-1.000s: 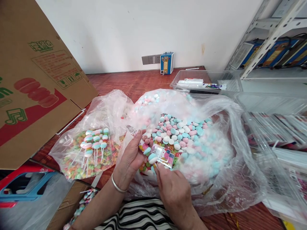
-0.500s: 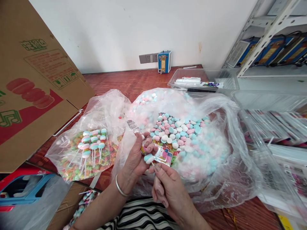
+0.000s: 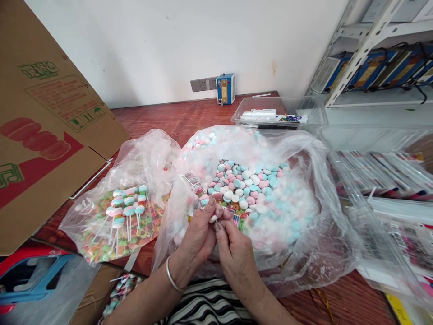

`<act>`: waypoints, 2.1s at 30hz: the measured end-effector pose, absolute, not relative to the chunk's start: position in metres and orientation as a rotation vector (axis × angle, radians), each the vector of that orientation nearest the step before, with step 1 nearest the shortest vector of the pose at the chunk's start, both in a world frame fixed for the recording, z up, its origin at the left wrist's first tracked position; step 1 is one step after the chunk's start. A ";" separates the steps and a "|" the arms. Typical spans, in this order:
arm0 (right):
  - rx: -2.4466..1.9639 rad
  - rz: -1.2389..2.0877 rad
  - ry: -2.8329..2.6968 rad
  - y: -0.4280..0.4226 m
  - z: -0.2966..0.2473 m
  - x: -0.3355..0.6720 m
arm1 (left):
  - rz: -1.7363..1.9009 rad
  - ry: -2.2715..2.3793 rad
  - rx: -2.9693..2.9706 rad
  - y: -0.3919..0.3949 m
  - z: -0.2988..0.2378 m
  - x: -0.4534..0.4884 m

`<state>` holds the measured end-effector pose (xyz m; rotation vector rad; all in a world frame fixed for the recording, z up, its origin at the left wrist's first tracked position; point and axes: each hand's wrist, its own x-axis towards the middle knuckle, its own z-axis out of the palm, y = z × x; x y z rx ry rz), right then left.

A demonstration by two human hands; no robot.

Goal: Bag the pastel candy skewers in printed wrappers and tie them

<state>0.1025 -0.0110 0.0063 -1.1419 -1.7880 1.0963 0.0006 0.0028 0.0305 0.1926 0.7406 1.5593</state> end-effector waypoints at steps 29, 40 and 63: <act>-0.930 2.074 -0.884 -0.024 0.000 0.106 | 1.637 0.384 -0.013 0.016 0.037 -0.026; -0.868 2.139 -0.864 -0.018 0.015 0.108 | 1.614 0.507 0.271 0.004 0.040 -0.023; -0.509 2.515 -0.498 -0.023 0.017 0.111 | 1.489 0.493 0.284 0.000 0.050 -0.025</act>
